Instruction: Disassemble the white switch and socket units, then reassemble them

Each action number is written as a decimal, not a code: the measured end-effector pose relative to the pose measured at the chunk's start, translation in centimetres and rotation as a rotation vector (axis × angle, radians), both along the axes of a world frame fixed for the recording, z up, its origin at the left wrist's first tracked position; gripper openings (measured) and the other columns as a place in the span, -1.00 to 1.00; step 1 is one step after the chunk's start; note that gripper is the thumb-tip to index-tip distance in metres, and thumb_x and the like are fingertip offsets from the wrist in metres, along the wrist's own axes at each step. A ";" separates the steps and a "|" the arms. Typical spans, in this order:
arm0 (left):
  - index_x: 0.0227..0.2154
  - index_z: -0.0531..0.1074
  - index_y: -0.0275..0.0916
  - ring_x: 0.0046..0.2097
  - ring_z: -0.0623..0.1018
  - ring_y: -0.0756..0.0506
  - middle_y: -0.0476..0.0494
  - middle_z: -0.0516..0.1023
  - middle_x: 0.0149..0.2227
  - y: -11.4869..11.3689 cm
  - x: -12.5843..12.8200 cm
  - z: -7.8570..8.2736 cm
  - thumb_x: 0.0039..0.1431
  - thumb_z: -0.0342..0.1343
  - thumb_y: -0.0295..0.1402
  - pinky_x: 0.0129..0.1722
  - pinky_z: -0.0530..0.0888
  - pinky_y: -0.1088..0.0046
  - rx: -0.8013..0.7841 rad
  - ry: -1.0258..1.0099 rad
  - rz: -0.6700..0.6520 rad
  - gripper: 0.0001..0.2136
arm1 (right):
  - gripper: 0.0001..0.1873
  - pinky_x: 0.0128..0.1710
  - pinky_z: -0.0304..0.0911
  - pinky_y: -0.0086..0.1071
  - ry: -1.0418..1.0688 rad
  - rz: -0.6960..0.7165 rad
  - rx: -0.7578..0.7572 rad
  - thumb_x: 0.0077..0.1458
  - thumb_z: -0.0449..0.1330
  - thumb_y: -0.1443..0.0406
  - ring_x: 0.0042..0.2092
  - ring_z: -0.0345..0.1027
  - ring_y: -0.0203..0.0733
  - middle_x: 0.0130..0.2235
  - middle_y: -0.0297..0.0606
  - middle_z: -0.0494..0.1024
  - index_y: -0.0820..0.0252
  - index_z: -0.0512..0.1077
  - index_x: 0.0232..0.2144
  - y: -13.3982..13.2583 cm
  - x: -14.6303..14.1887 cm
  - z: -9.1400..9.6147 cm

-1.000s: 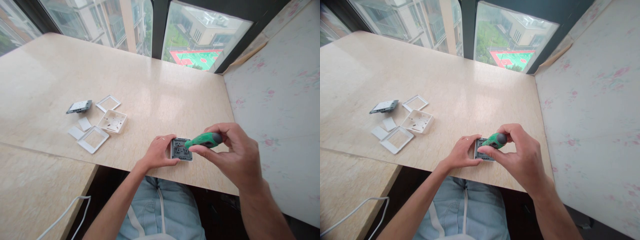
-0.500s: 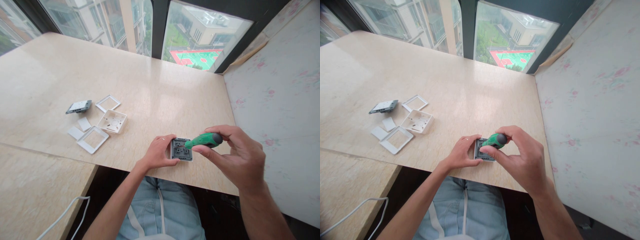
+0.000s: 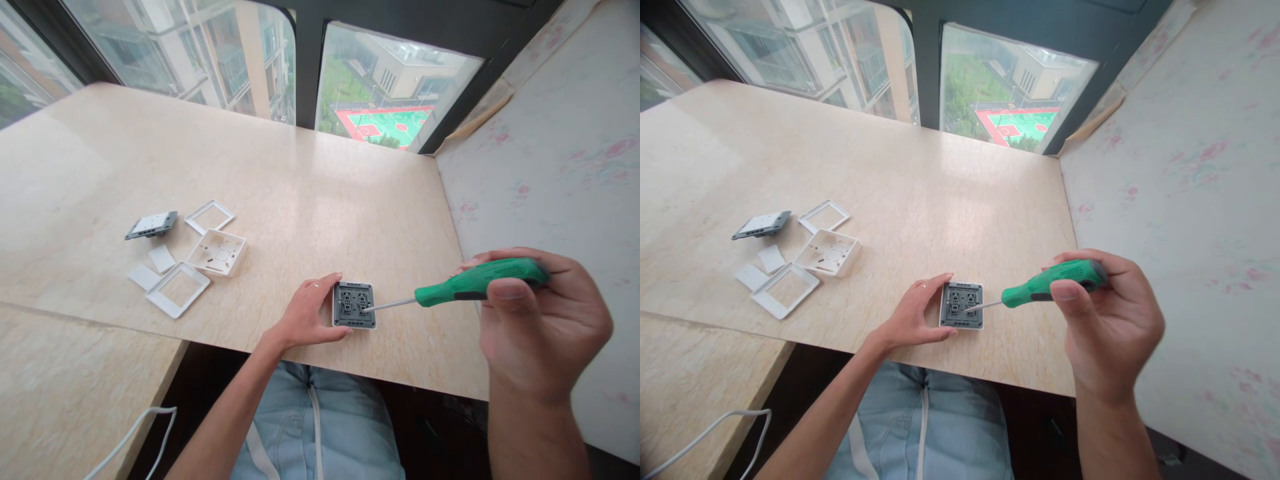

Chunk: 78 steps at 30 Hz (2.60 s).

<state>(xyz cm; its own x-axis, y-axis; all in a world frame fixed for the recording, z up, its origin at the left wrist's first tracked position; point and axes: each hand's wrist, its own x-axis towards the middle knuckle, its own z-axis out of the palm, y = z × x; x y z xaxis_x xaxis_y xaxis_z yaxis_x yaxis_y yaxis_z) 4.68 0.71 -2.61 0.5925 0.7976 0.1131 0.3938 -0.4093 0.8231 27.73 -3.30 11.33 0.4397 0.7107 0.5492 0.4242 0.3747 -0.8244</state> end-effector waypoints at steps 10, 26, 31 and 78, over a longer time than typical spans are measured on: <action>0.12 0.38 -0.12 0.13 0.49 -0.19 -0.26 0.47 0.14 -0.5 1.2 5.4 0.22 0.24 -0.24 0.11 0.46 0.19 -0.067 -0.496 0.257 -0.59 | -0.62 -0.27 0.43 -0.17 -0.135 0.250 -0.080 -0.01 0.47 0.25 -0.29 0.48 -0.10 -0.29 -0.32 0.58 -0.01 0.55 -0.10 -1.1 0.3 -0.9; -0.24 0.49 -0.19 -0.31 0.59 -0.03 -0.04 0.63 -0.33 -2.0 7.0 11.8 0.15 0.32 -0.30 -0.27 0.54 0.44 0.339 -0.341 0.269 -0.83 | -0.66 -0.21 0.49 -0.23 -0.082 0.426 -0.041 0.12 0.37 0.13 -0.19 0.48 -0.14 -0.19 -0.25 0.58 0.06 0.49 -0.08 -0.9 0.3 -1.2; -0.19 0.53 -0.20 -0.28 0.62 -0.05 -0.06 0.64 -0.30 -2.0 6.1 11.3 0.05 0.40 -0.35 -0.21 0.61 0.40 0.129 -0.576 0.360 -0.74 | -0.86 -0.18 0.49 -0.21 -0.250 0.482 -0.112 0.24 0.26 0.28 -0.09 0.50 -0.11 -0.13 -0.19 0.58 0.06 0.54 -0.13 -1.3 1.9 -4.6; -0.20 0.53 -0.25 -0.22 0.63 -0.07 -0.11 0.63 -0.29 -1.2 8.1 7.4 0.01 0.43 -0.36 -0.15 0.58 0.39 -0.080 -0.754 0.418 -0.70 | -0.70 0.07 0.47 -0.11 -0.334 0.461 -0.215 0.27 0.21 0.30 0.06 0.52 -0.05 0.01 -0.12 0.62 0.05 0.51 0.04 -2.2 2.7 -14.7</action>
